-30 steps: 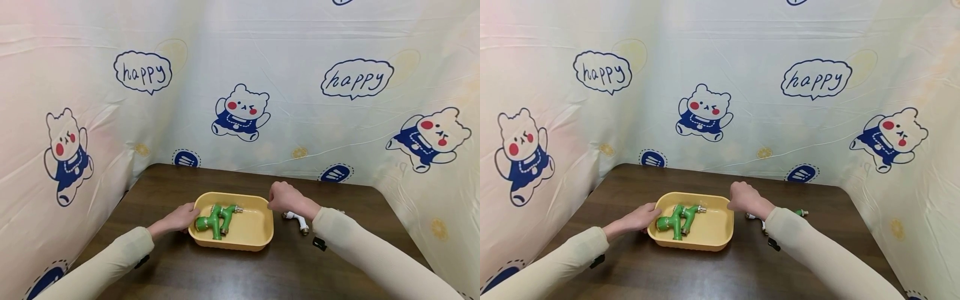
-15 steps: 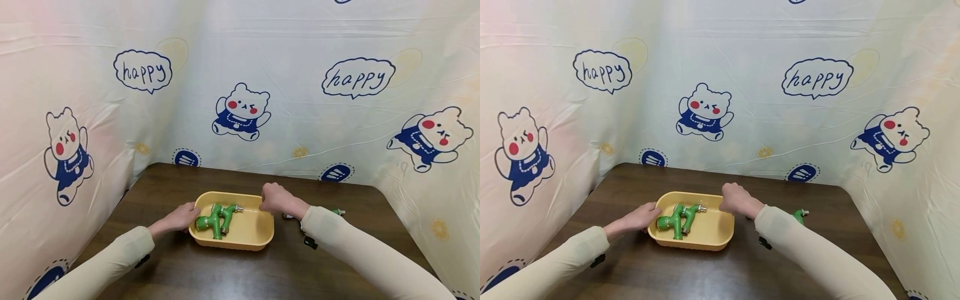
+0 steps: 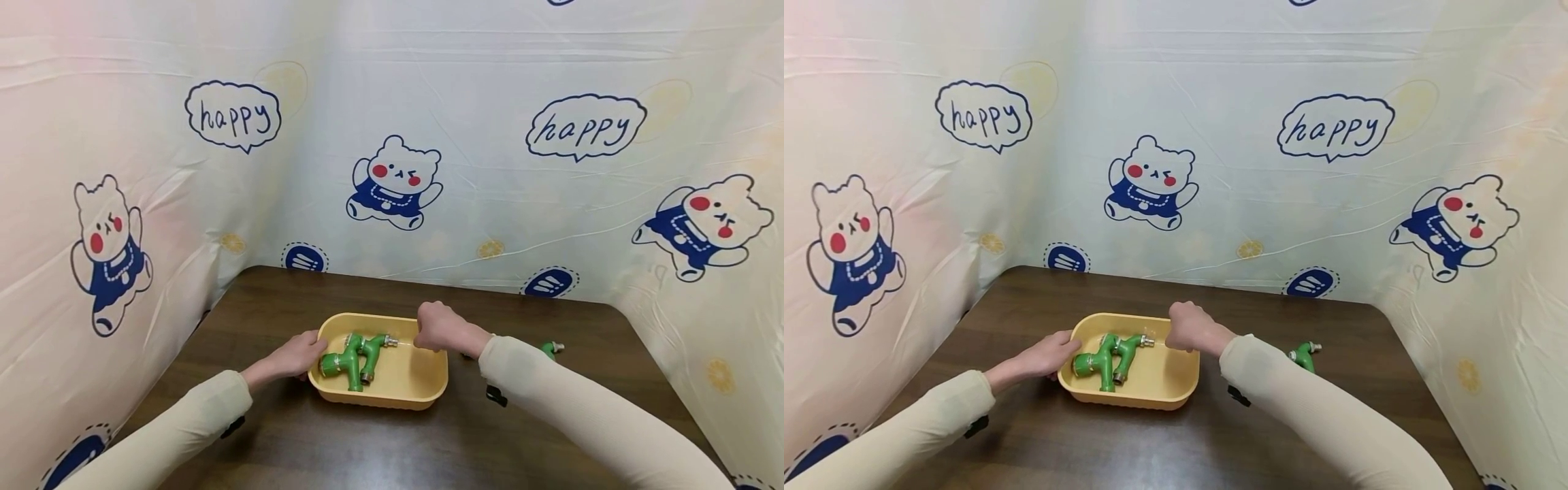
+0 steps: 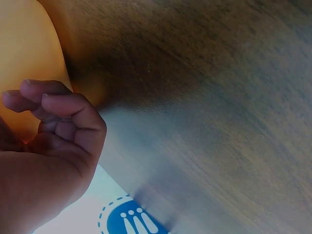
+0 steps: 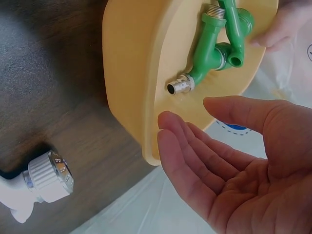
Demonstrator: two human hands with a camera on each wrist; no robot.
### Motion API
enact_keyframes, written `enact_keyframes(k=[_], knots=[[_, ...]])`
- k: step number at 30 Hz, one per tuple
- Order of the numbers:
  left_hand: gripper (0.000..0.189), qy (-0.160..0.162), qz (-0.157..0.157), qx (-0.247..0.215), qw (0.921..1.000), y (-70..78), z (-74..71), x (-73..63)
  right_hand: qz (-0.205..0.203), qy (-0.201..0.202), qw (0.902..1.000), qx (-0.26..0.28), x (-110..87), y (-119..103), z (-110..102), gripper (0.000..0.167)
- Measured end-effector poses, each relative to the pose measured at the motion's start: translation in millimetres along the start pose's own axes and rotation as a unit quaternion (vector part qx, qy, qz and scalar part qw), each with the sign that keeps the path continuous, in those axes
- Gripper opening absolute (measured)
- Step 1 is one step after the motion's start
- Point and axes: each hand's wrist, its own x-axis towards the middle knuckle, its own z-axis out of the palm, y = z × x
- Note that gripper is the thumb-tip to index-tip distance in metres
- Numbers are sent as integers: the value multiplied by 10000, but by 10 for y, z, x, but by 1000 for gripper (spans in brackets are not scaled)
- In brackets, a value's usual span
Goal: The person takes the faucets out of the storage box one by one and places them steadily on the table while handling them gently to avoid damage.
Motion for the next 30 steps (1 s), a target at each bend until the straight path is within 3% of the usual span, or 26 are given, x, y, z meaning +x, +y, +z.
enact_keyframes(k=[15, 30], knots=[[33, 57, 10, -29, 10000, -17, 8, -4, 89, -234, 9996, 126, 100, -119, 116, 35], [34, -2, 13, -48, 10000, -22, 2, -3, -39, -324, 9990, 318, 199, -224, 223, 49]])
